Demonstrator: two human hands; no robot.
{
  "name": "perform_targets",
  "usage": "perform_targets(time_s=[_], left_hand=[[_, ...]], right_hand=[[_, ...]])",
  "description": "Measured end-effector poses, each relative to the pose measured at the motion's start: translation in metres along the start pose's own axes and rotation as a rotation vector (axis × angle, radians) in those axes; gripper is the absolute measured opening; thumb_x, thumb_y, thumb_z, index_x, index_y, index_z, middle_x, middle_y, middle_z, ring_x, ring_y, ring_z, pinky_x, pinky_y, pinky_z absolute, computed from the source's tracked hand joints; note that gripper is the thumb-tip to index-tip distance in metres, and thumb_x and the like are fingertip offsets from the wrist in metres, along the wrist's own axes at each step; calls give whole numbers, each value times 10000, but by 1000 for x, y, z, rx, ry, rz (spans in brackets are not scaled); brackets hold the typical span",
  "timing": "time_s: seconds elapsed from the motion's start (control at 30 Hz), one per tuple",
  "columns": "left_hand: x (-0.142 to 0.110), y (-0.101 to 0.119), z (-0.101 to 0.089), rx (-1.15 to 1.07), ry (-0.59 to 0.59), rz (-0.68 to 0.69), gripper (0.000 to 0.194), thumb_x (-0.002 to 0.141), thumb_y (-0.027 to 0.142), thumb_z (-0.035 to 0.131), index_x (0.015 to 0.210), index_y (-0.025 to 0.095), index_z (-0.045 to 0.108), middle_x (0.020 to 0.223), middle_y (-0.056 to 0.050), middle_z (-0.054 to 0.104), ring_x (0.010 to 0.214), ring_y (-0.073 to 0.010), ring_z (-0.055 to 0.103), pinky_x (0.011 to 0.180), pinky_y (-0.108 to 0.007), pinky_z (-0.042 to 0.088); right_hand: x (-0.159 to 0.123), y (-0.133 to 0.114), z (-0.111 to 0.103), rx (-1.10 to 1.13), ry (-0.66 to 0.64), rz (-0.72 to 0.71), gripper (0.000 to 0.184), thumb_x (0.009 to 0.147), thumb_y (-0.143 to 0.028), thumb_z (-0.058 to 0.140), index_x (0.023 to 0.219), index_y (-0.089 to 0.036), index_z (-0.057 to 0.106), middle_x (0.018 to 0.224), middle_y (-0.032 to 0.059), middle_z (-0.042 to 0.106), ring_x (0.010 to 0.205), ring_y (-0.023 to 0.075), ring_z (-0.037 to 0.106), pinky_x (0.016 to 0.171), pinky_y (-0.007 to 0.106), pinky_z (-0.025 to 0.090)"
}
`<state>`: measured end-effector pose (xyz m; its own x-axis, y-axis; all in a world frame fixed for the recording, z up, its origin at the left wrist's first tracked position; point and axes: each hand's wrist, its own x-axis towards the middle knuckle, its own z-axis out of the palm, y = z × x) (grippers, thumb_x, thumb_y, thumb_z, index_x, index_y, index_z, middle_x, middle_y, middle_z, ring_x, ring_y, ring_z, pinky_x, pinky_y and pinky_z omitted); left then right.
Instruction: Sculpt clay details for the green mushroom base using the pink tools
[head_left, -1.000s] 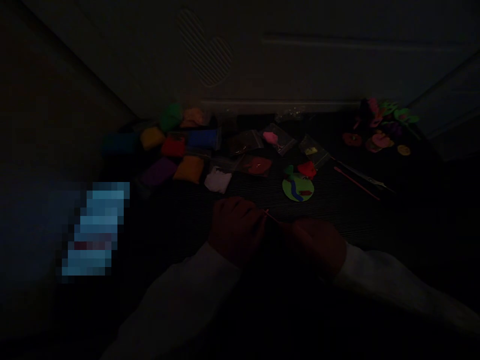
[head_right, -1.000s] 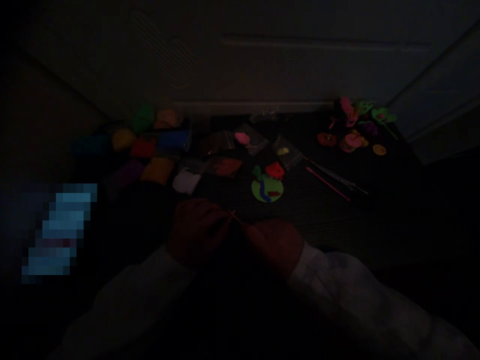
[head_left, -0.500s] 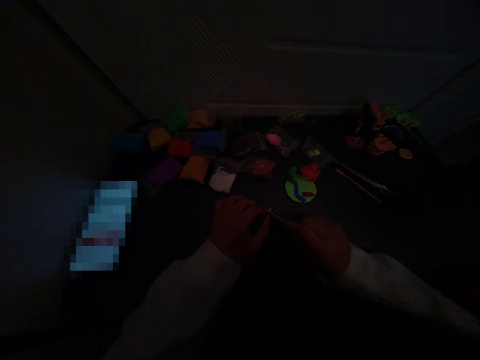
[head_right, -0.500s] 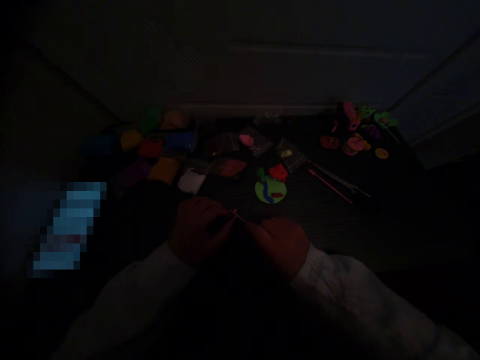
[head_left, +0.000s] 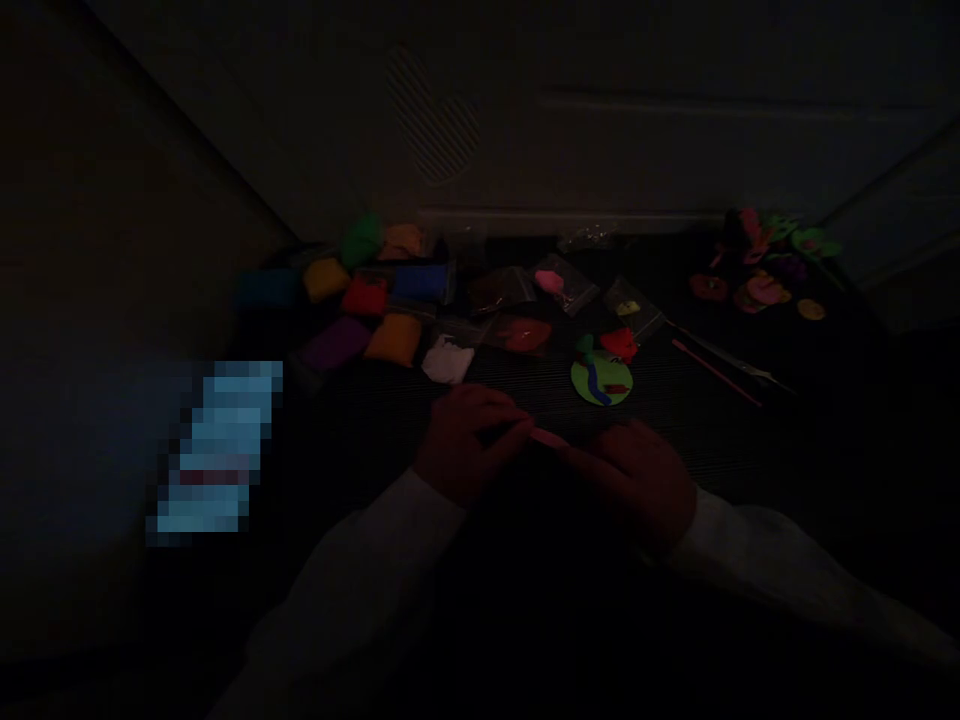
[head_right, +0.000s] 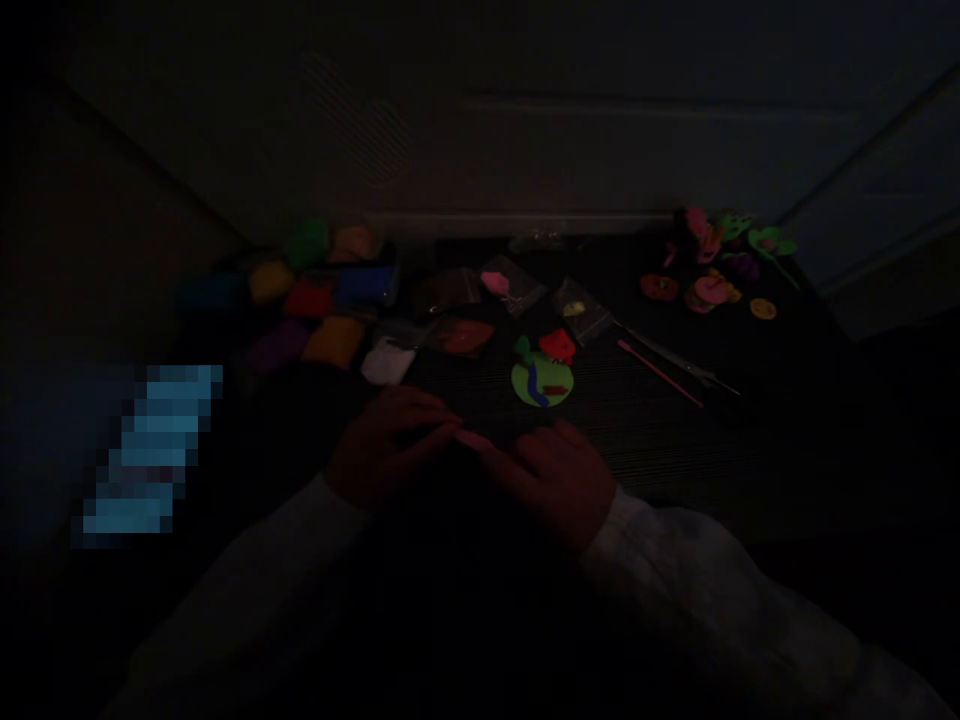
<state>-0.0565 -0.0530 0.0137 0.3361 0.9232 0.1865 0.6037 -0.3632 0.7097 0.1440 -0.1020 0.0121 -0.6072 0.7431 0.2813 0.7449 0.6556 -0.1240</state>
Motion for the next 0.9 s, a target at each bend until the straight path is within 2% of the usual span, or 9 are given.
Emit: perform_targets(time_s=[0.1,0.23,0.3,0.4,0.5,0.57,0.7,0.9], left_hand=[[1,1,-3,-67,-47,-52,131,675,288,579,715,181,643,765,-30,635,812,-173,553,775,-349,415],[3,3,-11,-216,-46,-310,163,672,335,576,723,194,640,779,-4,646,759,-157,580,735,-303,439],[5,1,-14,-379,-9,-437,165,658,346,591,720,200,635,757,7,653,729,-148,588,694,-282,454],[8,-4,-16,-747,77,-539,194,600,298,641,758,190,609,703,4,653,688,-142,595,630,-269,470],[11,-9,-17,-1067,139,-572,282,552,226,654,818,184,570,680,5,641,663,-117,590,615,-248,465],[12,-10,-17,-1165,134,-572,297,552,204,640,834,194,548,692,10,629,671,-102,584,623,-240,457],[12,-11,-17,-1170,98,-561,294,579,220,611,856,208,513,699,17,597,684,-103,572,633,-260,452],[13,-11,-17,-1264,111,-596,305,522,192,658,796,191,525,631,40,554,611,-78,549,586,-229,450]], right_hand=[[-1,0,0,12,-14,-13,297,836,-185,390,1121,-231,457,707,18,504,641,112,373,610,271,249],[-2,0,1,73,12,3,251,833,-210,409,1061,-218,511,717,15,505,656,104,390,624,265,272],[-4,3,1,99,39,17,253,826,-217,416,1060,-207,513,725,18,503,655,102,392,624,265,283],[-11,13,-3,140,82,36,257,816,-194,410,1057,-175,497,738,31,504,662,109,405,623,270,308],[-24,27,-10,139,129,134,227,801,-172,417,1014,-145,492,737,40,508,676,119,434,615,269,342],[-32,35,-14,106,176,238,202,799,-179,423,984,-143,498,719,35,507,654,114,452,595,256,361],[-41,44,-18,42,266,359,193,800,-198,436,975,-159,504,783,44,533,660,110,496,583,242,391],[-39,43,-15,74,222,380,201,804,-207,437,991,-174,501,768,33,530,643,104,493,566,240,395]])
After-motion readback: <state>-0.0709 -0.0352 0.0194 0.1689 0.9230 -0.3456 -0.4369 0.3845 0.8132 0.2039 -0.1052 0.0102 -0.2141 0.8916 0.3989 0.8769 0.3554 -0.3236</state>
